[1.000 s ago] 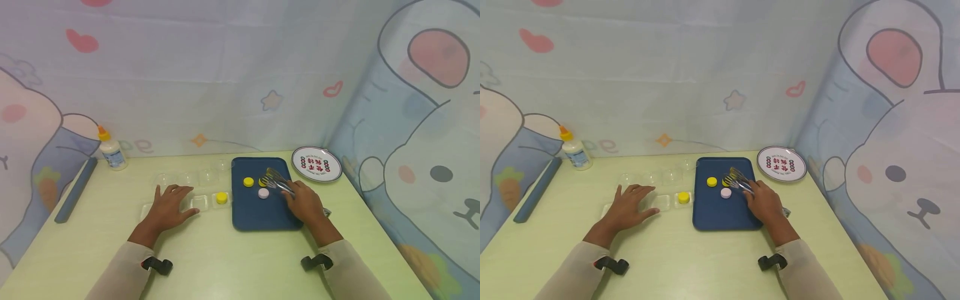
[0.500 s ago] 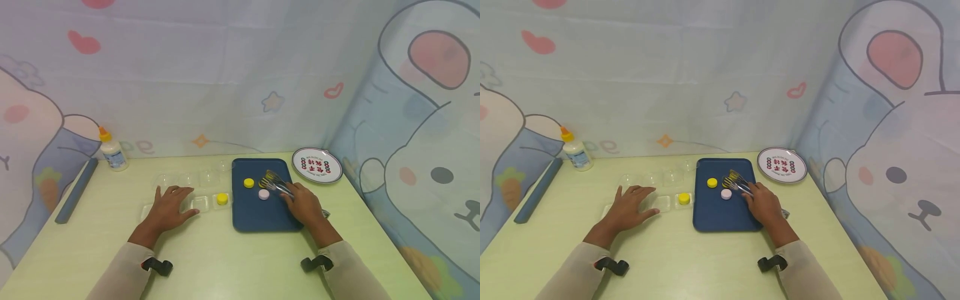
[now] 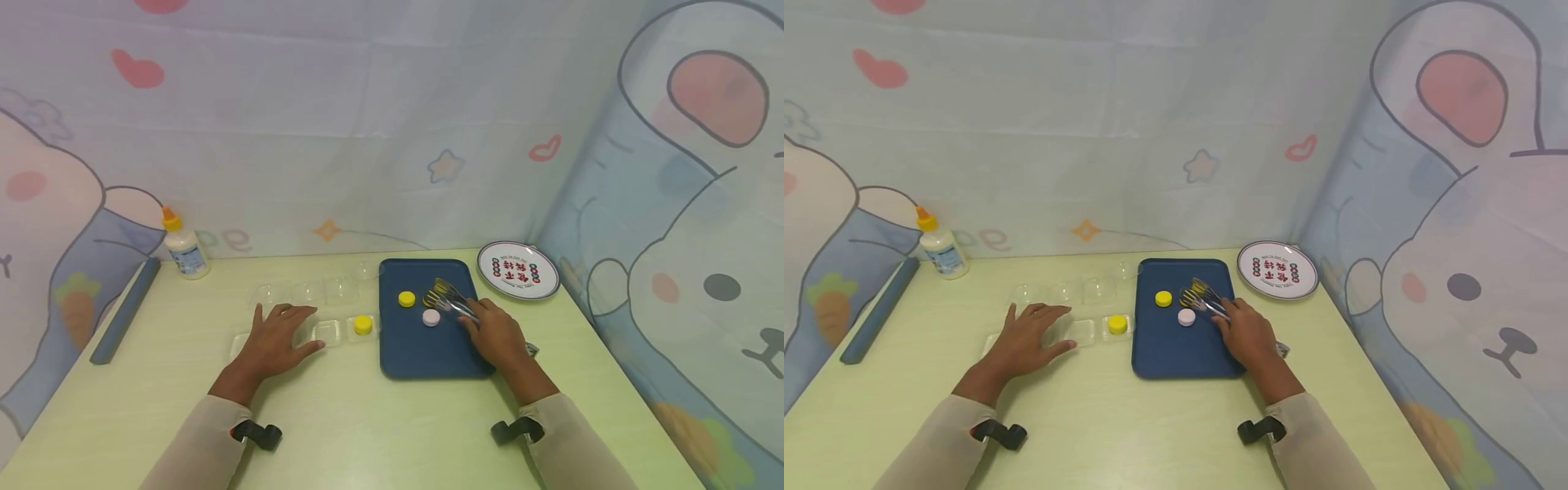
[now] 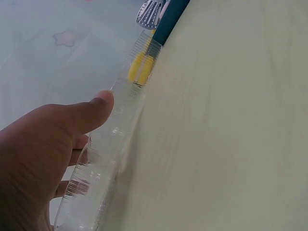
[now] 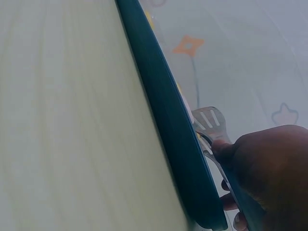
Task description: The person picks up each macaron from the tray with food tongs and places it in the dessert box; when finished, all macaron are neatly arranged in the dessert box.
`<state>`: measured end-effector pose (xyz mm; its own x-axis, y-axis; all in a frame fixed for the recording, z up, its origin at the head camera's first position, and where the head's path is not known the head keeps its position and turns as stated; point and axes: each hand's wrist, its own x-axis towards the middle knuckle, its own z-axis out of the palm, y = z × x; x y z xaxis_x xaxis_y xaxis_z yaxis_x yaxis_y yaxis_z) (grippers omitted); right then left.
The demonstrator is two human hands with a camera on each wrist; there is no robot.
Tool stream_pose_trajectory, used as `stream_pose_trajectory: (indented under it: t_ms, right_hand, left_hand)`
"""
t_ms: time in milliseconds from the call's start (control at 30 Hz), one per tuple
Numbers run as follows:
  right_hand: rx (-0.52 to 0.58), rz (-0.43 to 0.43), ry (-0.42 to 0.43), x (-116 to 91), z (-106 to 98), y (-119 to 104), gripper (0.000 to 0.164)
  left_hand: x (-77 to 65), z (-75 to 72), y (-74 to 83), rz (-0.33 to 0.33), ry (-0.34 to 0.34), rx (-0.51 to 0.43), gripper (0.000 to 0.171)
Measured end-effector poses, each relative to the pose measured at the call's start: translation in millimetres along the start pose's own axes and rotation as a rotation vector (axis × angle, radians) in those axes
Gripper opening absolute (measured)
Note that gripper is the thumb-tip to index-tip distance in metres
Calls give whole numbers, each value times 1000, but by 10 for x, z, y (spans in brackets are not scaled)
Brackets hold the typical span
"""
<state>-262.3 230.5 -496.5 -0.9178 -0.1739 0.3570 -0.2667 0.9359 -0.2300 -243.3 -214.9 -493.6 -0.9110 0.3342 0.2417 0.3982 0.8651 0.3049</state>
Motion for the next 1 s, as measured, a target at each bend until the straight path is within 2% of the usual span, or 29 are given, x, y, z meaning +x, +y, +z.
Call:
stream_pose_trajectory:
  t_ms: [200,533,1000]
  right_hand:
    - [0,-4,6,4,-10,5,48]
    - [21,-27,64,-19,-8,7,48]
    - [38,-176,205,-45,36,-205,44]
  left_hand:
    - [13,7,-3,-1,2,-1,70]
    - [13,-2,7,-1,0,-3,69]
    - [-3,0,6,0,7,-2,69]
